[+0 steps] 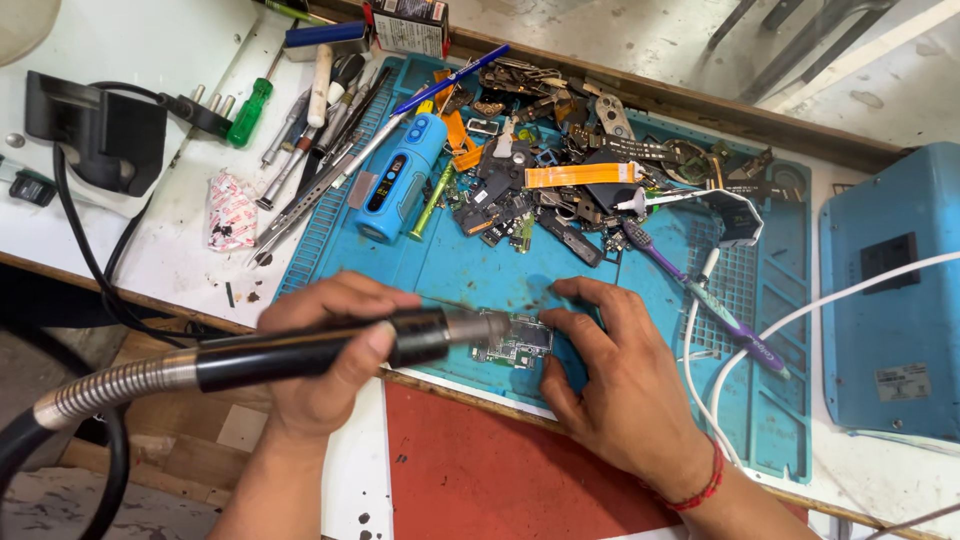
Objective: The person uses a heat gun to apply heat to components on a small circuit board held on a blue mat, moving the nozzle across the board while stabilizing it by hand.
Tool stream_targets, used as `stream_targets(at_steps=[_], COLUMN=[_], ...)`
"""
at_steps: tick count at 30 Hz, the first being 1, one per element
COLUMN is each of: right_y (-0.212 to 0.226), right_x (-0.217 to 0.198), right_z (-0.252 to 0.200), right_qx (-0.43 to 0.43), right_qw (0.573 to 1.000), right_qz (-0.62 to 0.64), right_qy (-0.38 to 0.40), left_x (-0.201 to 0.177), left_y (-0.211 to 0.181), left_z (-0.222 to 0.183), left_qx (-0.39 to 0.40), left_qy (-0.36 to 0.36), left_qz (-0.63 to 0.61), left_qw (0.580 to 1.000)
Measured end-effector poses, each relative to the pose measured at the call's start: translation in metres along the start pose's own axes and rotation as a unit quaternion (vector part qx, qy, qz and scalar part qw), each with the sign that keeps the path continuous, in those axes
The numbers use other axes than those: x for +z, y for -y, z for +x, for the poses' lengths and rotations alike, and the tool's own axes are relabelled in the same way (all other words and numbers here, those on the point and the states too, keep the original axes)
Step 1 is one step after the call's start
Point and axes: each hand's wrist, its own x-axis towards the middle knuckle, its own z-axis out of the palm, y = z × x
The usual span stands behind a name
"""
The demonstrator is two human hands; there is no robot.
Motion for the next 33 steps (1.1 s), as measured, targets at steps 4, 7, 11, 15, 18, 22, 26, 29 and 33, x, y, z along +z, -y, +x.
stream_targets(at_steps=[4, 7, 11, 15, 18, 22, 26, 29, 33], right_y=[-0.0001, -0.0003, -0.0001, 0.0001, -0.0001, -0.0005, -0.0005, -0.0003, -0.0005], right_x=[0.0003, 0.0008, 0.0007, 0.0003, 0.0004, 0.0013, 0.001, 0.0005, 0.0011], right_z=[0.0, 0.0005, 0.0004, 0.0002, 0.0007, 0.0003, 0.0002, 0.0001, 0.0], right_qx=[-0.004, -0.004, -0.002, 0.002, -0.001, -0.004, -0.001, -0.006, -0.005], right_qw=[1.0, 1.0, 1.0, 1.0, 1.0, 1.0, 1.0, 1.0, 1.0], right_qz=[-0.003, -0.005, -0.004, -0.002, -0.004, -0.008, -0.007, -0.006, -0.005], right_qy=[-0.004, -0.004, -0.002, 0.002, -0.001, -0.003, -0.001, -0.003, -0.003], left_x=[-0.0011, 0.0008, -0.0002, 0.0005, 0.0014, -0.0023, -0.0009, 0.0041, 0.0037], left_y=[0.0014, 0.0034, 0.0006, 0.0021, 0.0026, 0.0006, 0.0003, -0.0003, -0.0005], left_z=[-0.0017, -0.0012, -0.0009, 0.0007, 0.0, -0.0016, -0.0001, 0.001, 0.0023], left_qx=[-0.003, 0.013, 0.004, 0.025, 0.03, 0.016, 0.018, 0.022, 0.031], left_qy=[0.007, -0.024, 0.007, 0.016, 0.01, 0.006, 0.012, -0.011, 0.013], left_qz=[-0.033, -0.003, 0.01, 0.025, 0.006, -0.002, -0.005, 0.039, 0.049], left_qw=[0.999, 1.0, 1.0, 0.999, 0.999, 1.0, 1.0, 0.999, 0.998])
